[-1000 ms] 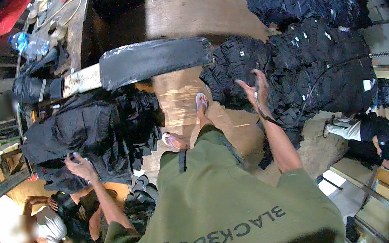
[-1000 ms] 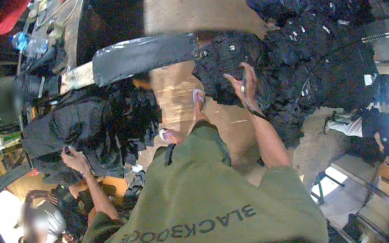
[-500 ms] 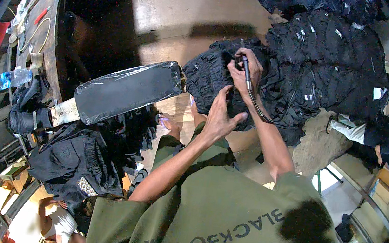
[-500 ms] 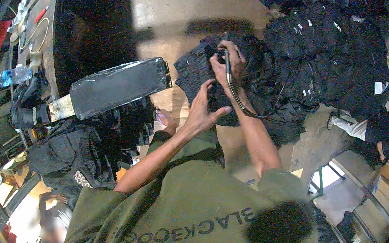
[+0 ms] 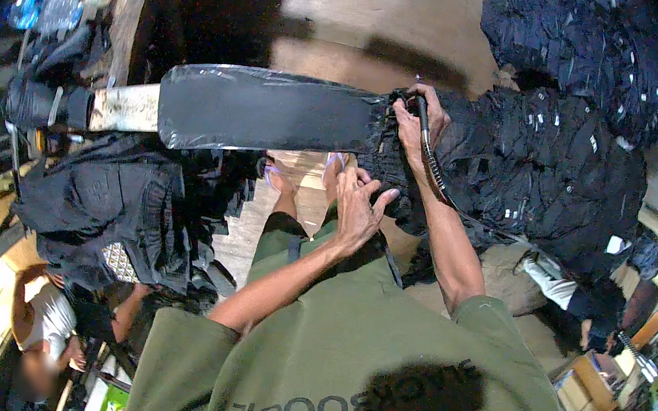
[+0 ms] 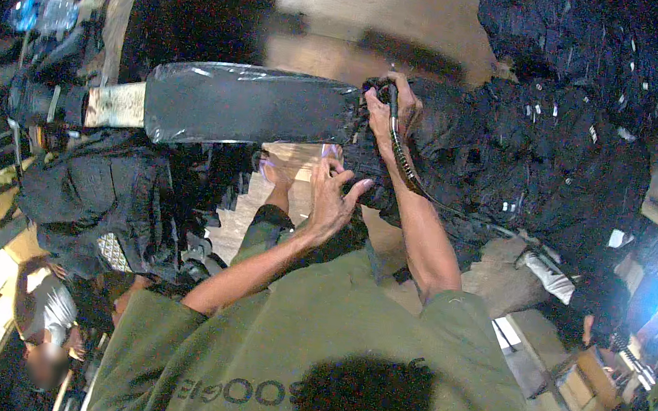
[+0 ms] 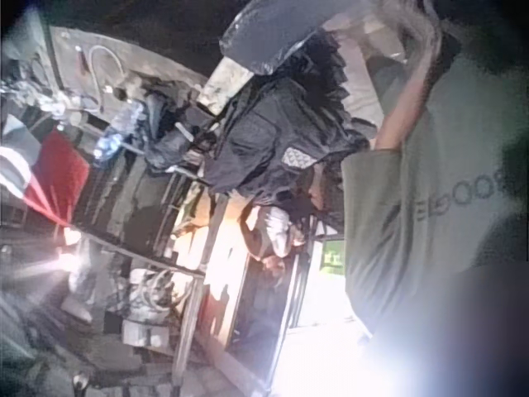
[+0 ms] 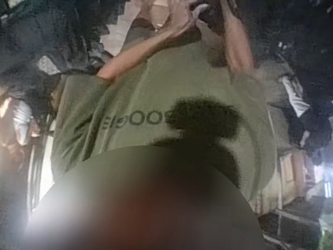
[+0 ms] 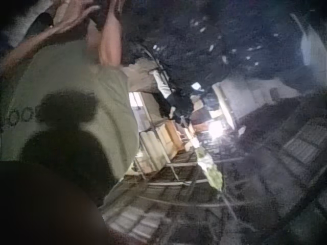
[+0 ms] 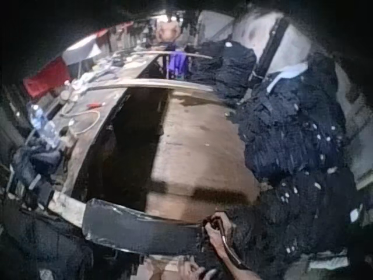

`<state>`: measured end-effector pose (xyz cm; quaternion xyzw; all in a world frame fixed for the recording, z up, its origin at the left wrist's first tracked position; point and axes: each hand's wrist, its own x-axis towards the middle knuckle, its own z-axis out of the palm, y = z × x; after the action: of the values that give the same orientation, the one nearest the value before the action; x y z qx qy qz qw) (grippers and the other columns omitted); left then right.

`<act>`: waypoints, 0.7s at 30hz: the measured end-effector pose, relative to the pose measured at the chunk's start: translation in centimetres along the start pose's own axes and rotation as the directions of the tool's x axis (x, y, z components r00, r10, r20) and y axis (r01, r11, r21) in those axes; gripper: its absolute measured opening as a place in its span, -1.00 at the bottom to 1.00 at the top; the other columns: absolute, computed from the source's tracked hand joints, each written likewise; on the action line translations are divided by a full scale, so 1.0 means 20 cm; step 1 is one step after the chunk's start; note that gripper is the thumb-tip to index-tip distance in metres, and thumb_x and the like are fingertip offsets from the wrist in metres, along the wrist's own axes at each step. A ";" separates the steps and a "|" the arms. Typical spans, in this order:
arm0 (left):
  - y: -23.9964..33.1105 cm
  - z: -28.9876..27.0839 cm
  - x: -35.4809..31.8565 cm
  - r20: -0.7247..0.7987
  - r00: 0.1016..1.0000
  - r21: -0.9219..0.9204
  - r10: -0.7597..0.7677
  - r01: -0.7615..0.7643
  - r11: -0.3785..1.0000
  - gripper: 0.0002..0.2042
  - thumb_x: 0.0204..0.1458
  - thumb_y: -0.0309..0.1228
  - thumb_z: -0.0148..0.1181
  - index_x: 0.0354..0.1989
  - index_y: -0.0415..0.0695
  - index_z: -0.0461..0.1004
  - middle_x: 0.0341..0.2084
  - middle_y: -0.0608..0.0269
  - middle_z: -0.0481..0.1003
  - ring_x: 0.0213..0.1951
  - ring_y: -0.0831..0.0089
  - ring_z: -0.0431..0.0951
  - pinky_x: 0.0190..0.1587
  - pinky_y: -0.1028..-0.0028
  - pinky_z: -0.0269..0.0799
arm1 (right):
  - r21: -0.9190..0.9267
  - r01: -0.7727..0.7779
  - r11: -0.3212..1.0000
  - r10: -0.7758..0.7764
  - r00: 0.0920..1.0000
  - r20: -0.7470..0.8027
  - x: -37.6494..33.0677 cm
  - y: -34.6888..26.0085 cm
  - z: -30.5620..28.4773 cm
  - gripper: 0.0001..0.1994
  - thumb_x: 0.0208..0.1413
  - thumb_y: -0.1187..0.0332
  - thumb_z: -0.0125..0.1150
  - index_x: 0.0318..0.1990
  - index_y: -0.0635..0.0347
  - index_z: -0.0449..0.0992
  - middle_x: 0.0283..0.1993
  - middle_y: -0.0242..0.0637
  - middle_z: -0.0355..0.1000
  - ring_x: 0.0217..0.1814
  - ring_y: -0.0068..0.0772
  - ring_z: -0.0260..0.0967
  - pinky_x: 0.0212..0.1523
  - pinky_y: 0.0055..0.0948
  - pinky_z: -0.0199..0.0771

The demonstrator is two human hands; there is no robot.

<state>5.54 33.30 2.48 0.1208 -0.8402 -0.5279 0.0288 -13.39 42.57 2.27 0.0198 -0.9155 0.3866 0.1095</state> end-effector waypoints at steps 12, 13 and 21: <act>-0.07 -0.53 0.26 0.271 0.927 0.131 0.260 -0.303 0.944 -0.69 0.20 -0.06 0.34 -0.25 -0.08 0.69 -0.34 0.12 0.65 -0.03 0.10 0.53 0.09 0.07 0.32 | -0.181 0.004 0.983 0.006 0.999 0.052 0.06 -0.16 0.08 -0.70 -0.05 0.36 0.50 -0.14 0.15 0.59 -0.38 -0.10 0.57 -0.30 -0.15 0.62 -0.18 -0.21 0.59; -0.06 -0.49 0.23 0.304 0.928 0.104 0.215 -0.257 0.961 -0.69 0.21 -0.06 0.32 -0.26 -0.06 0.69 -0.33 0.12 0.66 -0.02 0.10 0.52 0.12 0.00 0.29 | -0.190 0.050 0.981 -0.035 0.996 0.078 0.04 -0.13 0.05 -0.72 -0.04 0.37 0.49 -0.15 0.15 0.59 -0.39 -0.11 0.56 -0.30 -0.18 0.62 -0.18 -0.22 0.59; -0.30 -0.58 0.21 0.348 0.936 0.102 0.050 -0.091 0.991 -0.65 0.40 -0.02 0.10 -0.04 -0.02 0.64 -0.22 -0.12 0.67 -0.05 -0.27 0.60 0.15 -0.23 0.32 | -0.187 0.211 0.959 -0.210 0.977 0.025 0.07 -0.14 0.18 -0.75 -0.01 0.42 0.48 -0.15 0.14 0.61 -0.36 -0.07 0.60 -0.34 -0.03 0.63 -0.23 -0.17 0.59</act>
<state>4.57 19.65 1.85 -0.0022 -0.8653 -0.4897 -0.1067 -15.05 38.11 2.02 0.1076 -0.9409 0.2844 0.1494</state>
